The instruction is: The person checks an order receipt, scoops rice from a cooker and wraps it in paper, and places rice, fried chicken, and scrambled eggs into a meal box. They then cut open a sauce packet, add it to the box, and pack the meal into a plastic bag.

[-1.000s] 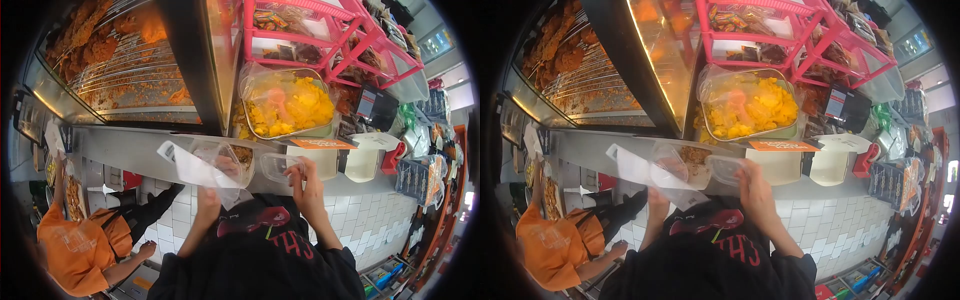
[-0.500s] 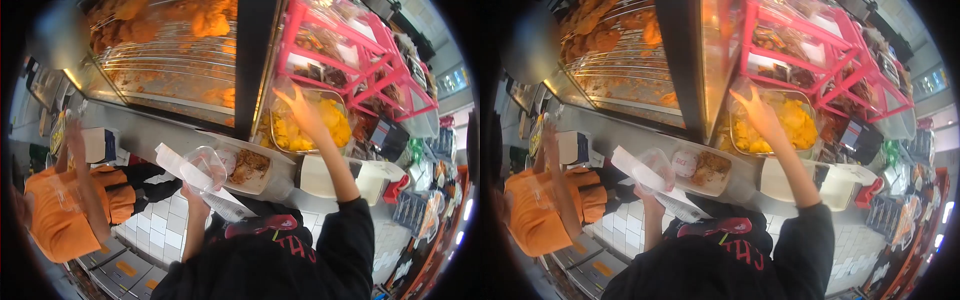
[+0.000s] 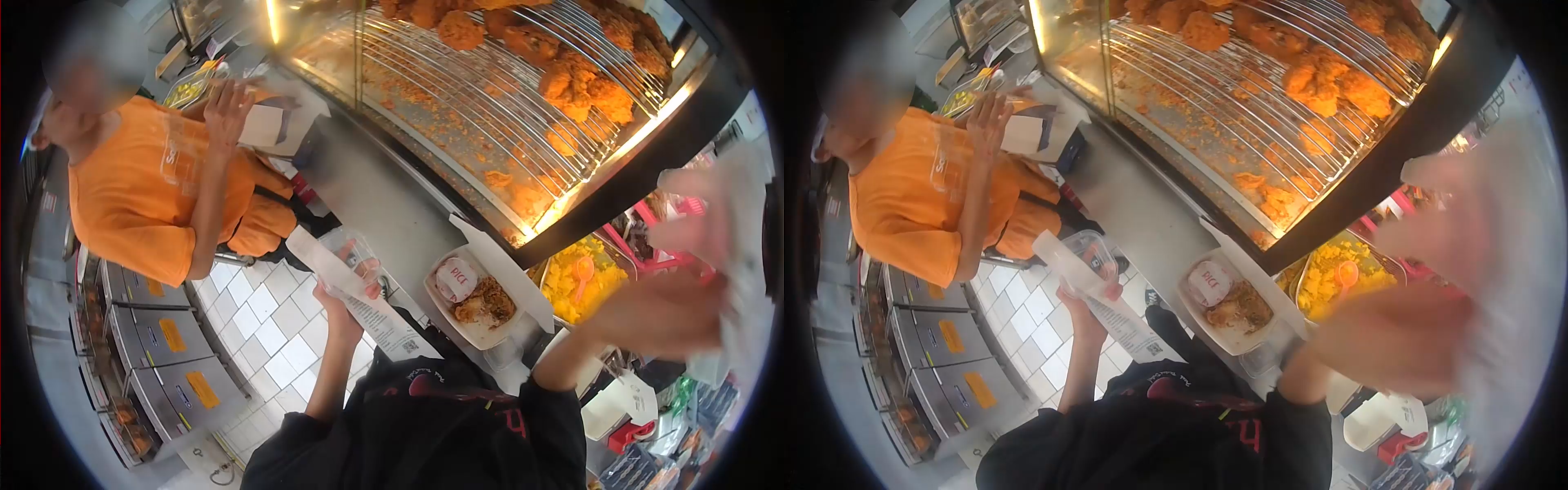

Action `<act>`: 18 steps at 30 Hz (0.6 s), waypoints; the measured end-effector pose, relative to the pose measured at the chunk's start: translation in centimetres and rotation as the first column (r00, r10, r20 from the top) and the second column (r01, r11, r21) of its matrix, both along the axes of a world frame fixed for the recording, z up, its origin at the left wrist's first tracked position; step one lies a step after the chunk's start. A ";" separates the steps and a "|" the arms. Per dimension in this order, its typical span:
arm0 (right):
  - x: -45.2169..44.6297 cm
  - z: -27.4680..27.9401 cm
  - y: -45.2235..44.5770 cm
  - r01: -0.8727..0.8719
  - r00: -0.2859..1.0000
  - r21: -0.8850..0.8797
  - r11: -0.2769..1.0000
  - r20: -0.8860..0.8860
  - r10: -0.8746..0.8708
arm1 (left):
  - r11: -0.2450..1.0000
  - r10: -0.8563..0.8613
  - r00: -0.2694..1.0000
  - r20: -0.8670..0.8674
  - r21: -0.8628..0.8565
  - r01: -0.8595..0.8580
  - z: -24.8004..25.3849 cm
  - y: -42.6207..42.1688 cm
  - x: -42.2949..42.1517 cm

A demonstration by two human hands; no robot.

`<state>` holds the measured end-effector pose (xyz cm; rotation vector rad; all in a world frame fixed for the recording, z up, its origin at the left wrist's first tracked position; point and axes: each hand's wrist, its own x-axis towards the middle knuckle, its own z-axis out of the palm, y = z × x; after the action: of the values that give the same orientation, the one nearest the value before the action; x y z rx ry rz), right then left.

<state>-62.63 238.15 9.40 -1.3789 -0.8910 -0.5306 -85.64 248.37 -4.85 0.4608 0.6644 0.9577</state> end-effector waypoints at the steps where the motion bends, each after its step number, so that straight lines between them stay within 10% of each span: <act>1: -2.0 -0.4 3.5 -0.199 0.980 -0.033 0.979 -0.007 0.199 | 1.000 0.017 1.000 0.003 0.000 -0.017 0.3 0.0 -0.1; 4: -6.3 -5.8 13.8 -0.517 0.835 -0.316 0.795 0.016 0.550 | 0.999 0.046 0.992 0.119 0.015 -0.048 0.8 -0.1 -0.8; 7: -6.5 -20.7 21.0 -0.156 0.571 -0.764 0.627 0.448 0.688 | 0.999 0.043 0.989 0.143 0.024 -0.047 0.2 -0.4 -1.3; 10: -7.3 -24.1 19.6 -0.175 0.690 -0.958 0.226 0.044 0.723 | 0.999 -0.005 0.988 0.155 0.038 -0.001 -1.4 -0.3 -1.9; 18: -2.6 -10.7 1.5 -0.559 0.724 -0.772 0.301 -0.279 0.631 | 0.974 -0.190 0.974 0.125 -0.101 0.203 -2.8 -0.2 0.9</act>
<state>-65.19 239.70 -1.27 -1.6745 -1.7736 0.5527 -84.72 248.18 -7.67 0.3609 0.5545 0.7488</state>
